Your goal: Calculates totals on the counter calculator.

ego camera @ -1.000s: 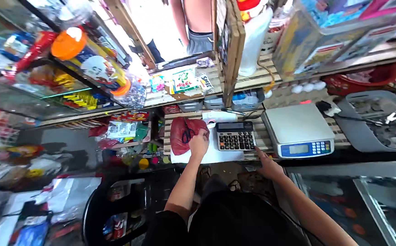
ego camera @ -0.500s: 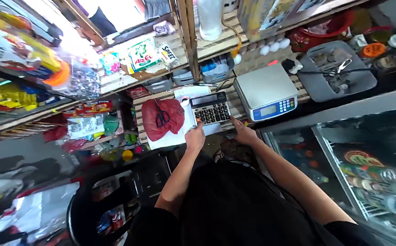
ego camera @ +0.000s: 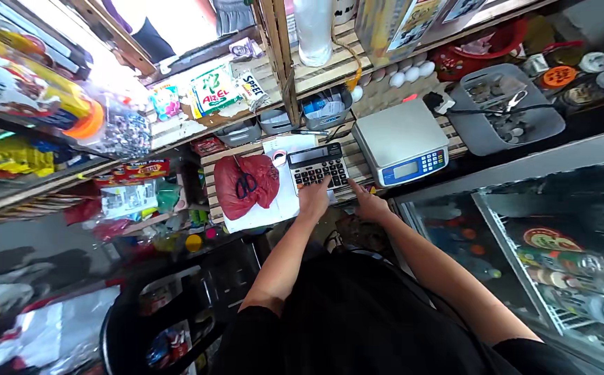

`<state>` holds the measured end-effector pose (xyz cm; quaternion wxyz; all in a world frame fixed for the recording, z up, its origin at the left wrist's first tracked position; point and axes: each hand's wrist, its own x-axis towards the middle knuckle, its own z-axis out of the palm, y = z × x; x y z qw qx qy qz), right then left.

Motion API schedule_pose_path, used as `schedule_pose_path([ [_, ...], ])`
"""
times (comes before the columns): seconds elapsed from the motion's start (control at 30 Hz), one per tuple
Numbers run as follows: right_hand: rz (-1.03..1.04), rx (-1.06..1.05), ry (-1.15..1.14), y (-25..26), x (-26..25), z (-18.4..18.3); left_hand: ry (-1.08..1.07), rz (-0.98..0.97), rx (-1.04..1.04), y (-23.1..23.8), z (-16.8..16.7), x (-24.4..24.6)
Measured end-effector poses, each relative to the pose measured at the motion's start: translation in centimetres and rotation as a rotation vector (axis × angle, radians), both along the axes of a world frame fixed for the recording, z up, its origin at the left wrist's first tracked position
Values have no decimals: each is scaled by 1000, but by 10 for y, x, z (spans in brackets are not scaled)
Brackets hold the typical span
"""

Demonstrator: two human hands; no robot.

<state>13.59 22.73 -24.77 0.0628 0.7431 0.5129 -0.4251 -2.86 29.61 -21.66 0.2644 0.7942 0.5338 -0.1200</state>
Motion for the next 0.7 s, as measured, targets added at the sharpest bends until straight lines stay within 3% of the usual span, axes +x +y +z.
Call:
schedule_pose_path([
  [0.27, 7, 5, 1, -1, 0, -2, -72, -323, -342, -18, 2, -8],
  [0.37, 16, 11, 8, 0, 1, -2, 71, -412, -452, -48, -5, -33],
  [0.43, 18, 5, 6, -2, 1, -3, 172, -327, -560, -79, -22, -55],
  [0.5, 23, 0, -4, -3, 1, -4, 133, -138, -649, -102, -48, -77],
  [0.6, 3, 37, 28, -3, 3, -7, 61, -165, -687, -96, -73, -98],
  [0.7, -51, 175, 177, -9, 10, -18, 162, -126, -613, -87, -68, -104],
])
